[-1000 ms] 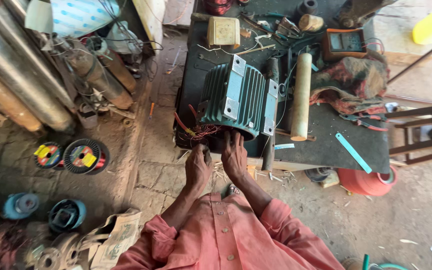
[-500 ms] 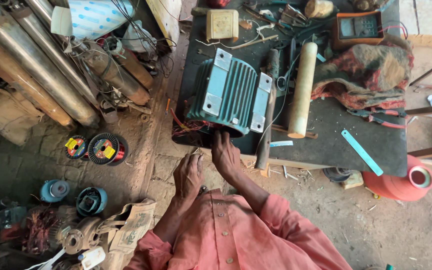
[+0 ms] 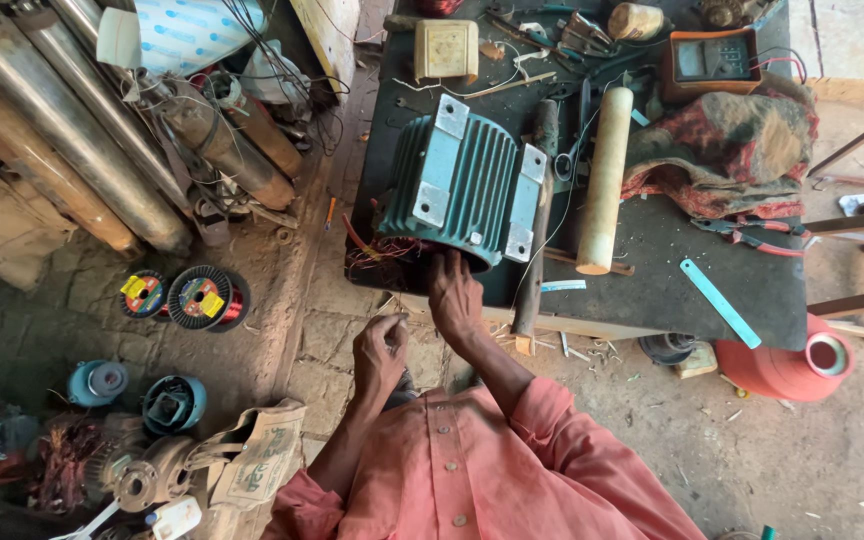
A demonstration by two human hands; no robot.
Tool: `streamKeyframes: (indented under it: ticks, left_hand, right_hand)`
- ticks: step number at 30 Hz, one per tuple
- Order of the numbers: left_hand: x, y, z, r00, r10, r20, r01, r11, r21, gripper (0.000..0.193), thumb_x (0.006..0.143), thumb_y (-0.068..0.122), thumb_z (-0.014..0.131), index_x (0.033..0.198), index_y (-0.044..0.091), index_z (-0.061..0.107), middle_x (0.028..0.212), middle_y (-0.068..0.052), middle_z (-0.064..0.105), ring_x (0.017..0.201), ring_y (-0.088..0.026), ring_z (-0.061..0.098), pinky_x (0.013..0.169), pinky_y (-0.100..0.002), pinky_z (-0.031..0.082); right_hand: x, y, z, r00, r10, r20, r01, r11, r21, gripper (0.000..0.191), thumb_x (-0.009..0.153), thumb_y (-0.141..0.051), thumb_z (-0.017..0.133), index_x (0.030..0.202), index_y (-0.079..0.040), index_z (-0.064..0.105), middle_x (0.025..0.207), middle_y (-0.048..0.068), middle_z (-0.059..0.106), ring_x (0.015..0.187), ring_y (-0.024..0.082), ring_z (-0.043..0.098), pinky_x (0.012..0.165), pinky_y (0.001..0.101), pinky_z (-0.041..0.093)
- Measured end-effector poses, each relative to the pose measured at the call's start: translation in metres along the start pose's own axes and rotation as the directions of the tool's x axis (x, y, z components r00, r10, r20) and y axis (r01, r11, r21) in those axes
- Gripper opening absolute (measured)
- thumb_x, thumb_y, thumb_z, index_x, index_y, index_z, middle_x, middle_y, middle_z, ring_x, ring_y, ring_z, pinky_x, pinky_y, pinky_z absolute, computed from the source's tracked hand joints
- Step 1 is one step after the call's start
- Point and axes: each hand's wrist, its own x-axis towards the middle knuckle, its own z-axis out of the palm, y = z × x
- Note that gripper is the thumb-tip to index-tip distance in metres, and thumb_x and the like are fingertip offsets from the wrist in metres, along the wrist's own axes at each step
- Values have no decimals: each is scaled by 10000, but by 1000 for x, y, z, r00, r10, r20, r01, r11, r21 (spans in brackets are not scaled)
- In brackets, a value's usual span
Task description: The person uses a wooden mallet to tap a metal rod inserted into a motor housing, then removes the rod and adjusts internal copper windings by hand. The person then picks up a coil of copper wire, untwists it, and begins inserting the wire into the motor housing.
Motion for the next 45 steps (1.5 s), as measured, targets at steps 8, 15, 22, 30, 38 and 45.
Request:
streamKeyframes:
  ticks: [8, 15, 22, 30, 38, 45]
  left_hand:
    - [5, -2, -25, 955, -229, 189, 261, 951, -164, 196, 942, 241, 716, 965, 46, 717, 772, -95, 762, 667, -178, 739, 574, -319, 592]
    - [-9, -7, -33, 939, -316, 136, 342, 906, -249, 260, 957, 302, 726, 921, 47, 691, 789, -53, 796, 688, -112, 784, 574, -254, 610]
    - [-28, -36, -26, 985, 47, 165, -31, 995, -96, 202, 990, 209, 590, 967, 54, 717, 856, -94, 677, 632, -159, 626, 506, -301, 529]
    - [-40, -16, -86, 981, 80, 178, -54, 987, -149, 291, 979, 265, 590, 788, 52, 642, 925, -126, 585, 833, -237, 550, 748, -378, 491]
    - [-5, -18, -103, 994, -94, 55, 101, 982, -158, 339, 1027, 373, 567, 945, 60, 667, 1166, -108, 652, 1105, -232, 582, 965, -374, 477]
    - [39, -21, 15, 617, -494, 612, 775, 249, -580, 525, 853, 232, 716, 1307, 199, 453, 1084, 20, 619, 913, -170, 642, 799, -395, 519]
  right_hand:
    - [-21, -2, 7, 999, -39, -17, 35, 983, -182, 414, 861, -37, 557, 1268, 29, 593, 1198, 237, 538, 1045, 395, 563, 835, 490, 526]
    - [-28, 1, 11, 995, -63, -83, 49, 985, -163, 506, 831, 8, 565, 1332, 78, 543, 1269, 321, 465, 1112, 463, 532, 832, 493, 530]
    - [-49, 0, 11, 960, 275, 60, -280, 911, 303, 311, 939, -40, 499, 1228, 12, 603, 917, 270, 615, 699, 351, 600, 603, 445, 490]
    - [-117, -3, -31, 892, 266, 367, -441, 695, 568, 307, 1073, -238, 474, 1068, -27, 698, 625, 176, 618, 572, 207, 577, 559, 394, 467]
    - [-143, -6, -75, 866, 116, 487, -354, 829, 432, 281, 977, -187, 562, 1183, -3, 616, 708, 213, 630, 554, 340, 581, 557, 444, 456]
    - [-134, -6, -73, 844, -114, 524, -175, 865, 470, 178, 941, -142, 647, 1065, -21, 689, 834, 198, 721, 737, 371, 697, 667, 442, 543]
